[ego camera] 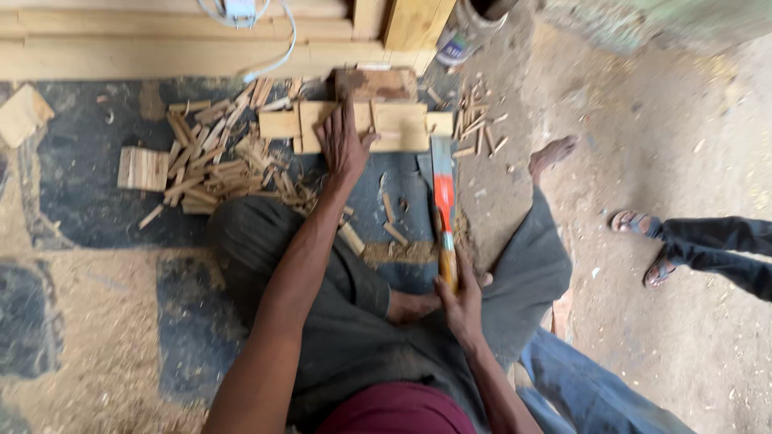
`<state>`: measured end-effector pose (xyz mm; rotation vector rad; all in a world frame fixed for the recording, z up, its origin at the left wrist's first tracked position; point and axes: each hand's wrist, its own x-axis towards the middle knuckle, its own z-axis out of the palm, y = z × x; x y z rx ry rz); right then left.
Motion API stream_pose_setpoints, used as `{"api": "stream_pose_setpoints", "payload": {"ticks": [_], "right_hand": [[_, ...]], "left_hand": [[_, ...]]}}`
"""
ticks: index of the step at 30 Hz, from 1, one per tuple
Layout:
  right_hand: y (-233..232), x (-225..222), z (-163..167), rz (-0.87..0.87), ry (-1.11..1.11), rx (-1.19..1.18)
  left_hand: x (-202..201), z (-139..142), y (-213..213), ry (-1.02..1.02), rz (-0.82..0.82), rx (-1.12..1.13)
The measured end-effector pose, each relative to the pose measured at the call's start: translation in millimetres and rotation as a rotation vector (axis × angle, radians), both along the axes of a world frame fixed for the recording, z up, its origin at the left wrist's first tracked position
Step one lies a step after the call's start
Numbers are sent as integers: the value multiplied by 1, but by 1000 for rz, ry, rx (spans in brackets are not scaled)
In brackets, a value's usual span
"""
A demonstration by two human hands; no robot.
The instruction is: The person uses a chisel and a hammer to carve and shape small pieces of wood from a larger wooden block while sitting on the floor.
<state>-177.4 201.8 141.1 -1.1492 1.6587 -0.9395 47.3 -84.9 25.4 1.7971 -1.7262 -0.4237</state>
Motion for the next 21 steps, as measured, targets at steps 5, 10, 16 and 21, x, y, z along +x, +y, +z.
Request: {"api": "stream_pose_setpoints", "payload": {"ticks": [5, 10, 16, 21], "right_hand": [[-37, 33, -10, -25, 12, 70], [-54, 55, -20, 81, 314, -152], [-41, 53, -17, 5, 300, 32], [-37, 54, -8, 51, 416, -91]], "left_hand": [[-1, 4, 0, 3, 56, -69], [-1, -1, -2, -23, 63, -37], [-1, -4, -3, -20, 56, -54], [-1, -4, 0, -3, 58, -42]]}}
